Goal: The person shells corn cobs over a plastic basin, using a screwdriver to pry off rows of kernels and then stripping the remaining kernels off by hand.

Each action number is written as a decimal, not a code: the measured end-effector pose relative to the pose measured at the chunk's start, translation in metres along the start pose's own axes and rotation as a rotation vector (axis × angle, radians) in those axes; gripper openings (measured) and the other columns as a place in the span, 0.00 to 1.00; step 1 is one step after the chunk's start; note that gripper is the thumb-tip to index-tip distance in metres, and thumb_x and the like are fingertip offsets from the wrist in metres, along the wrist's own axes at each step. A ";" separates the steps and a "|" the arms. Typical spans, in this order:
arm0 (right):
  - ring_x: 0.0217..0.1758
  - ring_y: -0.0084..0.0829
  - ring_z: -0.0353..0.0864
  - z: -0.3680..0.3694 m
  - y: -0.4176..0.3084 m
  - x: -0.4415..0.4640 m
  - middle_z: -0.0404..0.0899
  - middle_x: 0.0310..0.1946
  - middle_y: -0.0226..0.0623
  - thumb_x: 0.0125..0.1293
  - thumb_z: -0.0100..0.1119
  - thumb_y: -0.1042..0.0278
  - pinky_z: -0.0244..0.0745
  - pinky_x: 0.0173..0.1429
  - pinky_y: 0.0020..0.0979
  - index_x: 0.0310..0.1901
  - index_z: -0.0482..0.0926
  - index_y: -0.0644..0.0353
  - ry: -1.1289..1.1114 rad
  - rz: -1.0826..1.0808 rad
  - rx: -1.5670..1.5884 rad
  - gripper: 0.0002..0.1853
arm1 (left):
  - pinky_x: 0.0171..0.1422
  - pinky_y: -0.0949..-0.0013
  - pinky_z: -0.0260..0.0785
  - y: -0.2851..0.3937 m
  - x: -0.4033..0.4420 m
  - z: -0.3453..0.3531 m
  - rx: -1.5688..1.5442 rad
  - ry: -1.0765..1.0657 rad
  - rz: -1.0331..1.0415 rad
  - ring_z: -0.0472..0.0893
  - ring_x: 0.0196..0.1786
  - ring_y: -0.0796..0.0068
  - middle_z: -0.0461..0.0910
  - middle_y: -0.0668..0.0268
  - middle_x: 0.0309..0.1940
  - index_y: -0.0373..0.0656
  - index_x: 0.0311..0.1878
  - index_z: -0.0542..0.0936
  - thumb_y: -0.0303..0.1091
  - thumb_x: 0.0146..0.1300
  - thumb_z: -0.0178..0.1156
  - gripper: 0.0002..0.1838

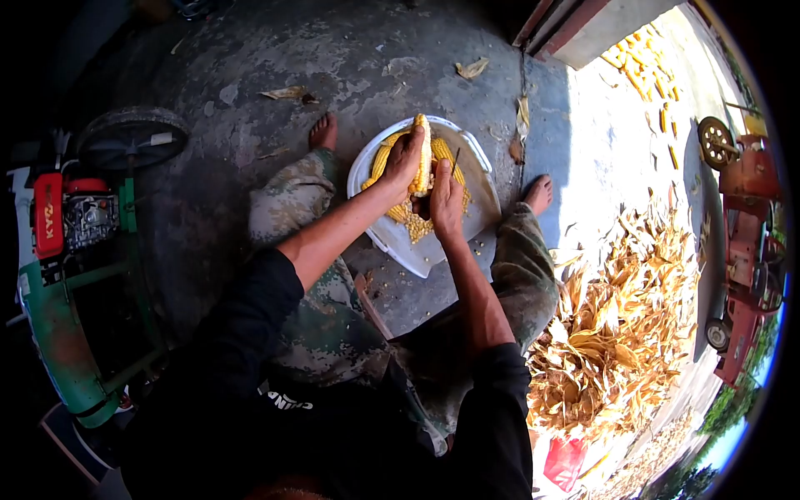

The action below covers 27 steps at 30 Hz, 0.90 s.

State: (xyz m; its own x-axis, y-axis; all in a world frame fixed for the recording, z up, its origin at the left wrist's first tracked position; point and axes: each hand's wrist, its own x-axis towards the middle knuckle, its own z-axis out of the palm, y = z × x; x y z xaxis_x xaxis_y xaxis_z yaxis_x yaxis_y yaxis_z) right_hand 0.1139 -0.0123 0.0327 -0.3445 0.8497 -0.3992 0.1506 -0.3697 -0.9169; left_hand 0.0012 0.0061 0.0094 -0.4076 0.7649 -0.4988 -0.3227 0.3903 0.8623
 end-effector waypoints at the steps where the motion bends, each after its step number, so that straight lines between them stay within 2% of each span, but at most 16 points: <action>1: 0.15 0.25 0.76 0.000 -0.006 0.000 0.75 0.17 0.34 0.75 0.32 0.32 0.68 0.19 0.25 0.38 0.77 0.65 0.007 0.023 0.041 0.38 | 0.64 0.62 0.68 0.012 -0.008 0.000 0.000 0.002 0.001 0.74 0.62 0.60 0.71 0.51 0.62 0.34 0.68 0.66 0.65 0.70 0.45 0.41; 4: 0.16 0.26 0.74 0.003 -0.020 -0.007 0.75 0.17 0.35 0.74 0.31 0.32 0.67 0.21 0.27 0.37 0.77 0.65 0.016 0.051 -0.010 0.39 | 0.64 0.61 0.67 0.023 -0.014 -0.001 -0.087 -0.016 -0.103 0.74 0.62 0.59 0.72 0.50 0.61 0.33 0.67 0.66 0.66 0.70 0.45 0.41; 6: 0.17 0.27 0.73 0.009 -0.013 -0.005 0.74 0.16 0.34 0.74 0.30 0.31 0.65 0.23 0.30 0.36 0.78 0.65 0.046 -0.008 -0.131 0.40 | 0.64 0.60 0.67 0.006 -0.001 -0.003 0.108 0.048 -0.029 0.74 0.62 0.58 0.73 0.50 0.61 0.33 0.67 0.67 0.67 0.69 0.45 0.42; 9: 0.17 0.26 0.73 0.010 0.011 0.006 0.74 0.18 0.34 0.74 0.31 0.31 0.65 0.22 0.29 0.39 0.78 0.65 0.167 -0.130 -0.230 0.39 | 0.65 0.59 0.66 0.000 -0.003 -0.002 0.145 0.038 0.041 0.74 0.62 0.56 0.74 0.49 0.59 0.33 0.65 0.68 0.68 0.69 0.45 0.42; 10: 0.17 0.26 0.73 0.009 0.011 0.005 0.74 0.18 0.34 0.74 0.31 0.31 0.65 0.22 0.29 0.39 0.78 0.65 0.171 -0.128 -0.230 0.39 | 0.64 0.59 0.67 -0.002 0.000 -0.003 0.181 0.036 -0.005 0.75 0.61 0.55 0.74 0.48 0.58 0.33 0.65 0.67 0.68 0.68 0.46 0.43; 12: 0.17 0.24 0.73 0.006 0.005 0.003 0.74 0.19 0.34 0.73 0.31 0.30 0.64 0.19 0.27 0.41 0.78 0.64 0.073 0.079 0.023 0.39 | 0.64 0.59 0.67 -0.005 0.001 -0.001 0.133 0.036 -0.016 0.75 0.61 0.55 0.74 0.48 0.58 0.33 0.66 0.66 0.68 0.68 0.46 0.43; 14: 0.17 0.23 0.73 0.007 -0.005 -0.001 0.75 0.19 0.34 0.73 0.31 0.29 0.63 0.18 0.25 0.42 0.78 0.63 0.069 0.113 0.088 0.39 | 0.64 0.60 0.67 -0.002 0.001 0.000 0.086 0.037 -0.025 0.75 0.61 0.54 0.75 0.48 0.58 0.33 0.67 0.64 0.68 0.68 0.46 0.43; 16: 0.16 0.23 0.73 0.007 -0.005 -0.001 0.75 0.20 0.34 0.72 0.30 0.28 0.62 0.17 0.24 0.43 0.78 0.63 0.058 0.151 0.148 0.40 | 0.58 0.55 0.70 0.009 -0.005 -0.001 -0.027 -0.023 -0.169 0.77 0.57 0.47 0.76 0.42 0.55 0.30 0.63 0.66 0.65 0.70 0.44 0.41; 17: 0.15 0.24 0.74 0.006 -0.001 0.001 0.76 0.19 0.35 0.72 0.30 0.28 0.64 0.17 0.26 0.43 0.79 0.64 0.056 0.156 0.180 0.41 | 0.58 0.55 0.70 0.012 -0.007 -0.001 -0.030 -0.020 -0.169 0.77 0.57 0.47 0.76 0.42 0.55 0.30 0.63 0.66 0.65 0.70 0.44 0.41; 19: 0.14 0.26 0.75 0.010 -0.007 -0.001 0.76 0.19 0.37 0.73 0.30 0.28 0.67 0.18 0.28 0.42 0.81 0.66 0.050 0.164 0.212 0.42 | 0.58 0.53 0.70 0.003 -0.004 -0.001 0.062 0.146 0.012 0.78 0.56 0.46 0.75 0.42 0.55 0.31 0.62 0.67 0.65 0.69 0.45 0.40; 21: 0.16 0.27 0.74 0.014 -0.011 -0.006 0.76 0.20 0.39 0.73 0.30 0.28 0.66 0.19 0.29 0.45 0.82 0.68 0.075 0.035 -0.168 0.43 | 0.57 0.52 0.70 -0.006 0.001 0.000 0.148 0.200 0.055 0.77 0.56 0.46 0.75 0.42 0.54 0.31 0.61 0.67 0.64 0.70 0.45 0.39; 22: 0.15 0.27 0.72 0.014 0.024 0.011 0.76 0.19 0.39 0.73 0.30 0.29 0.64 0.18 0.30 0.44 0.82 0.69 0.204 -0.240 -0.319 0.43 | 0.57 0.52 0.70 -0.010 0.002 0.001 0.235 0.249 0.098 0.77 0.56 0.45 0.75 0.42 0.54 0.31 0.61 0.67 0.63 0.70 0.46 0.38; 24: 0.14 0.26 0.71 0.012 0.043 0.026 0.75 0.19 0.38 0.74 0.30 0.30 0.63 0.18 0.30 0.44 0.82 0.69 0.226 -0.218 -0.274 0.42 | 0.57 0.52 0.70 -0.016 0.007 0.000 0.236 0.250 0.090 0.77 0.56 0.44 0.75 0.41 0.54 0.31 0.61 0.67 0.63 0.70 0.46 0.38; 25: 0.13 0.25 0.69 0.018 0.024 0.017 0.74 0.18 0.36 0.74 0.30 0.31 0.63 0.18 0.30 0.44 0.81 0.68 0.253 -0.210 -0.228 0.42 | 0.58 0.51 0.70 -0.014 0.004 0.000 0.234 0.249 0.096 0.77 0.56 0.43 0.75 0.41 0.53 0.31 0.60 0.67 0.62 0.70 0.47 0.37; 26: 0.12 0.23 0.69 0.011 0.001 0.004 0.73 0.17 0.32 0.76 0.32 0.34 0.63 0.18 0.28 0.45 0.81 0.66 0.116 0.072 -0.035 0.38 | 0.59 0.52 0.69 -0.011 0.002 0.001 0.204 0.189 0.093 0.75 0.58 0.43 0.75 0.41 0.53 0.31 0.60 0.67 0.61 0.70 0.47 0.36; 27: 0.12 0.21 0.68 0.008 0.002 0.005 0.71 0.17 0.29 0.76 0.35 0.37 0.64 0.18 0.25 0.45 0.81 0.65 0.079 0.114 0.073 0.35 | 0.69 0.61 0.63 -0.010 0.005 -0.003 0.068 0.008 -0.012 0.68 0.68 0.55 0.65 0.47 0.68 0.34 0.72 0.57 0.61 0.71 0.48 0.41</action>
State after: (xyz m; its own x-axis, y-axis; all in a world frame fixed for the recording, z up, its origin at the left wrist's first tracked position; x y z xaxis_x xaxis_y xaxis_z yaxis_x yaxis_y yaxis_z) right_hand 0.1048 -0.0115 0.0291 -0.2542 0.8264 -0.5024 0.1161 -0.4896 -0.8642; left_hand 0.0003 0.0045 -0.0023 -0.4106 0.7559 -0.5099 -0.2690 0.4339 0.8598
